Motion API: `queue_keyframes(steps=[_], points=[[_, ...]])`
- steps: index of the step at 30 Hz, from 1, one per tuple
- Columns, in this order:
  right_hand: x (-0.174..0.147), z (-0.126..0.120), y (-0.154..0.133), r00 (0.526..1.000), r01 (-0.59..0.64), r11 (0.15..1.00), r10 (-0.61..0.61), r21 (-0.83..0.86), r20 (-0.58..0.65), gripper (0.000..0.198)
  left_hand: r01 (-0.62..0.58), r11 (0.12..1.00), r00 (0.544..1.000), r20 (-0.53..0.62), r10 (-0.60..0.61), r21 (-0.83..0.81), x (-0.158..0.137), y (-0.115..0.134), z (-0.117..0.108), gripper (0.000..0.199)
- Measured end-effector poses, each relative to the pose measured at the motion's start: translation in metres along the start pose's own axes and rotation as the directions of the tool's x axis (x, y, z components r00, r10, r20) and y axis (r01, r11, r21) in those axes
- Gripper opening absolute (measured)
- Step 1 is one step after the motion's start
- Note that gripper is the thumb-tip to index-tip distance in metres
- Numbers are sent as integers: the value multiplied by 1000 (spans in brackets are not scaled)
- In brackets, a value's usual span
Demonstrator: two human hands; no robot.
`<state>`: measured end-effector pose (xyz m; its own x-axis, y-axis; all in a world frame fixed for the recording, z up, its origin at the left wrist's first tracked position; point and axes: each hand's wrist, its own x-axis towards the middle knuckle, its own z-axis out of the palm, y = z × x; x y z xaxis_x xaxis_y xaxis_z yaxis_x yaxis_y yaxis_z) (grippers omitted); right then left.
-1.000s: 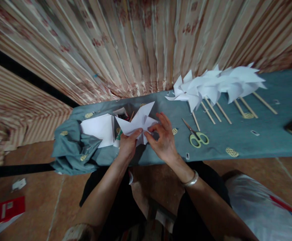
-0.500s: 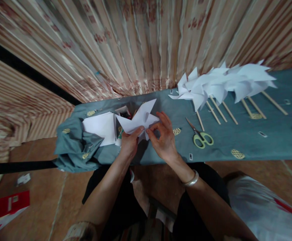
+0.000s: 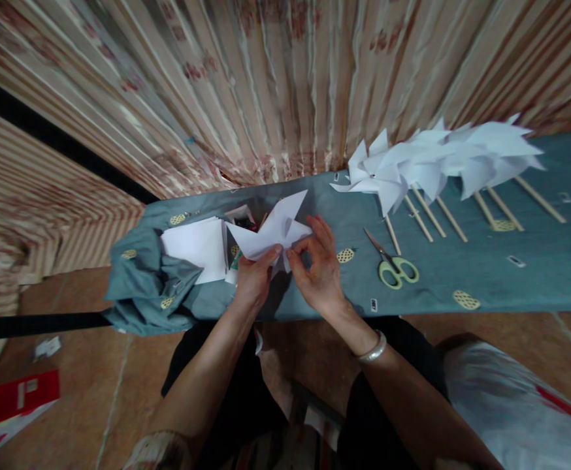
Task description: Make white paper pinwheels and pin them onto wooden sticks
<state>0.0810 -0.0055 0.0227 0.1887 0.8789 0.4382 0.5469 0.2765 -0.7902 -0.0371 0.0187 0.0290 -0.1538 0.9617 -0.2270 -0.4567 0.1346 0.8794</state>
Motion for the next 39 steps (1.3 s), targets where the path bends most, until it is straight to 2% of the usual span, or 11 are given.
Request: queue_keyframes(steps=[8, 17, 22, 26, 32, 36, 39], points=[[0, -1, -2, 1000, 17, 999, -17, -32, 11, 11, -2, 1000, 1000, -2, 2, -12, 0, 0, 2, 27], [0, -8, -8, 993, 115, 991, -115, -72, 3, 10, 20, 999, 999, -30, -21, -25, 0, 5, -2, 28], [3, -24, -5, 990, 140, 987, -142, -78, -17, 16, -13, 998, 996, -92, 7, -62, 5, 18, -16, 33], [3, -27, 11, 999, 52, 995, -51, -82, 19, 18, -118, 989, 983, -153, 103, -92, 13, 41, -39, 34], [-9, -3, 29, 981, 106, 988, -86, -114, 173, 17, -287, 949, 928, -285, 240, -133, 25, 81, -78, 36], [-1, 22, 18, 953, 165, 974, -117, -153, 280, 19, -350, 924, 902, -320, 288, -155, 26, 97, -94, 36], [23, 44, 3, 916, 271, 946, -196, -178, 350, 22, -361, 921, 892, -342, 294, -150, 25, 104, -99, 38]])
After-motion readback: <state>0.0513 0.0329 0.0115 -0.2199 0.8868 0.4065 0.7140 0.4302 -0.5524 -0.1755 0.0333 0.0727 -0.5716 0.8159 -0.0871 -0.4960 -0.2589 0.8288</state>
